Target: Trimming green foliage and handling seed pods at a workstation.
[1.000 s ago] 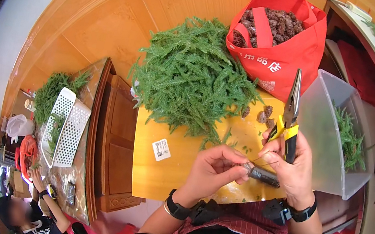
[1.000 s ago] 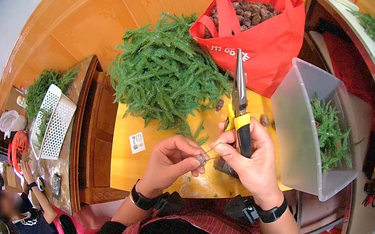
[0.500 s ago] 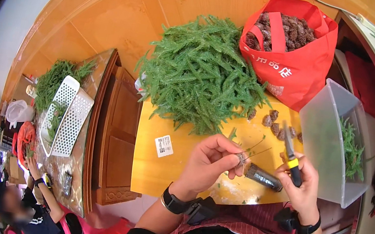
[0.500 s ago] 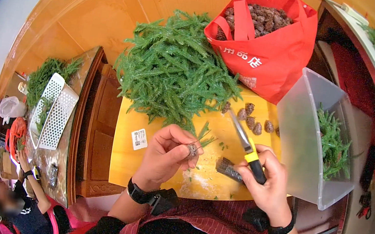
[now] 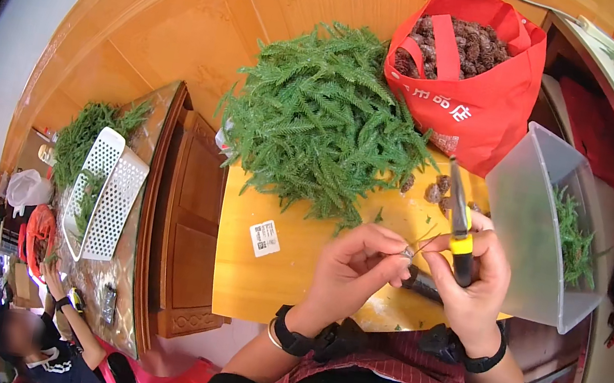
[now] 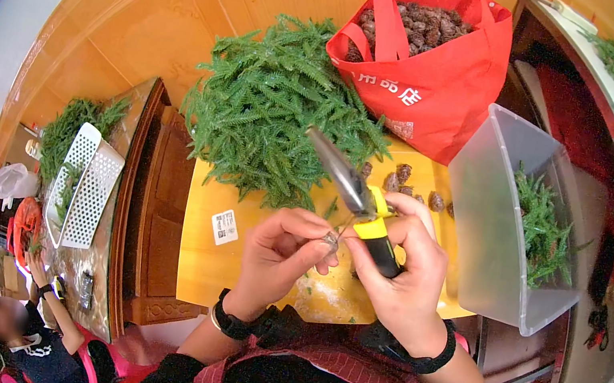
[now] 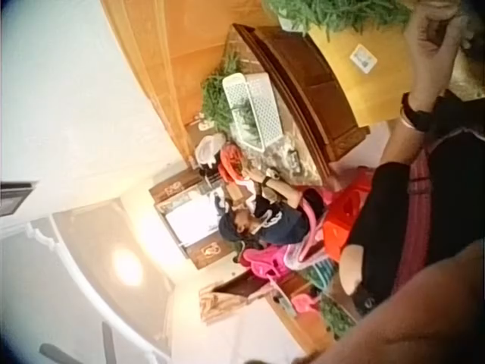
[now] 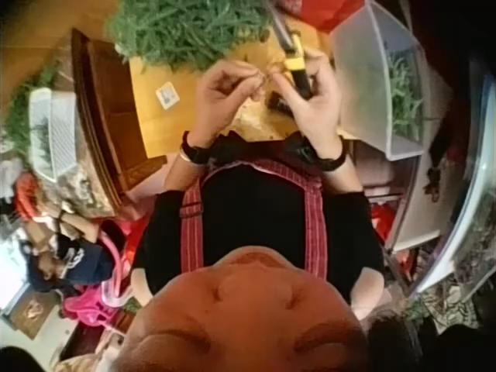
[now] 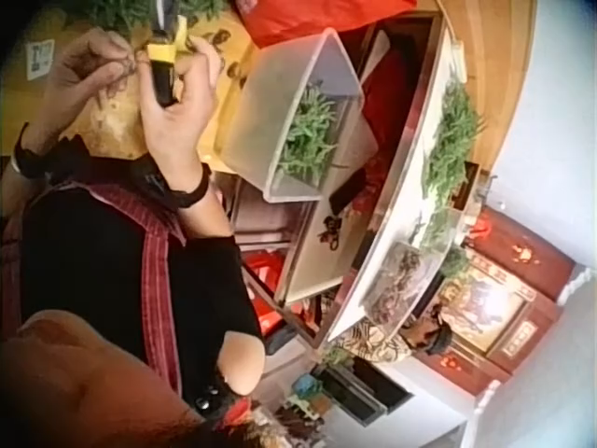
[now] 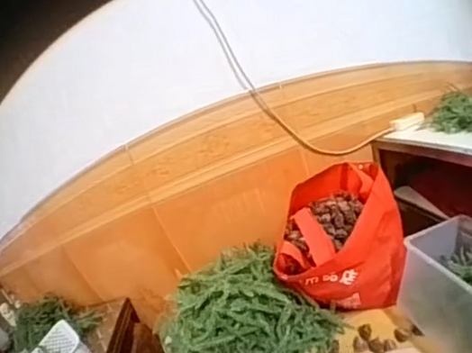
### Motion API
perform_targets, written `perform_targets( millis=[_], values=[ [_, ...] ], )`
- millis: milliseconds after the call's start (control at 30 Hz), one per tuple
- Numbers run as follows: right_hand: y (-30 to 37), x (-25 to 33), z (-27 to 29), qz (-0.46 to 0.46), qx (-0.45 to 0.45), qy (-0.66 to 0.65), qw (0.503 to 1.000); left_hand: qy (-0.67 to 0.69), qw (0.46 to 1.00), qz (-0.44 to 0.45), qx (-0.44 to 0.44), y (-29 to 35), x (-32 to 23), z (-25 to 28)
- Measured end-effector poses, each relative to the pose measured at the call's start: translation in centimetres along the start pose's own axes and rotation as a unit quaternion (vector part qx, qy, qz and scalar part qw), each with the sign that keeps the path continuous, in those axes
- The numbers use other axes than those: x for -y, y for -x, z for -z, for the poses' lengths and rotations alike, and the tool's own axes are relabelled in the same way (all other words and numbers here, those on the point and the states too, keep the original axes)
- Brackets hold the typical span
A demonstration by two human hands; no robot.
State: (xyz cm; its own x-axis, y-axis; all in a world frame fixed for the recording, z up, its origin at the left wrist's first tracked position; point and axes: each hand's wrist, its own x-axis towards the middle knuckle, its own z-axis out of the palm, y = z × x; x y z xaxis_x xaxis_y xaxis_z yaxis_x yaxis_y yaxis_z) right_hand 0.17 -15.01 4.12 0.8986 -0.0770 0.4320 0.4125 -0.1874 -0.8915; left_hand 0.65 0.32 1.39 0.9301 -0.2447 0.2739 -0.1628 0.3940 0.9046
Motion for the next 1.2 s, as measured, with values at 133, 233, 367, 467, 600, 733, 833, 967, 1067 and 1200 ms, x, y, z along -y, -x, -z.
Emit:
perform_targets(
  millis=[133, 233, 367, 467, 600, 733, 833, 967, 1067, 1200],
  values=[
    [-0.9, 0.2, 0.8, 0.162, 0.089, 0.128, 0.974, 0.019, 0.996, 0.069, 0.045, 0.3, 0.2, 0.3],
    [-0.8, 0.2, 0.8, 0.133, 0.076, 0.092, 0.984, 0.062, 0.994, 0.072, 0.050, 0.3, 0.0, 0.4],
    [0.1, -1.0, 1.5, 0.064, 0.029, 0.002, 0.998, 0.088, 0.992, 0.068, 0.054, 0.1, 0.0, 0.4],
    [0.0, -0.8, 1.4, 0.017, 0.044, -0.047, 0.998, 0.107, 0.989, 0.078, 0.062, 0.1, 0.0, 0.4],
    [0.2, -0.6, 1.0, -0.079, 0.053, -0.155, 0.983, 0.102, 0.989, 0.083, 0.070, 0.0, 0.0, 0.2],
    [0.3, -0.2, 0.9, -0.098, 0.035, -0.178, 0.978, 0.094, 0.992, 0.065, 0.045, 0.0, 0.3, 0.1],
    [0.1, 0.6, 1.0, -0.045, 0.051, -0.073, 0.995, 0.078, 0.996, 0.052, 0.006, 0.1, 0.6, -0.2],
    [0.3, 0.3, 1.6, -0.044, 0.062, -0.038, 0.996, 0.084, 0.995, 0.049, -0.006, -0.2, 0.7, -0.6],
    [0.5, 0.2, 1.9, -0.040, 0.048, -0.060, 0.996, 0.081, 0.996, 0.045, 0.007, -0.1, 0.5, -0.5],
    [0.7, -0.4, 5.4, -0.081, 0.089, 0.027, 0.992, 0.079, 0.997, 0.020, -0.014, 0.1, -0.1, 0.1]
  ],
)
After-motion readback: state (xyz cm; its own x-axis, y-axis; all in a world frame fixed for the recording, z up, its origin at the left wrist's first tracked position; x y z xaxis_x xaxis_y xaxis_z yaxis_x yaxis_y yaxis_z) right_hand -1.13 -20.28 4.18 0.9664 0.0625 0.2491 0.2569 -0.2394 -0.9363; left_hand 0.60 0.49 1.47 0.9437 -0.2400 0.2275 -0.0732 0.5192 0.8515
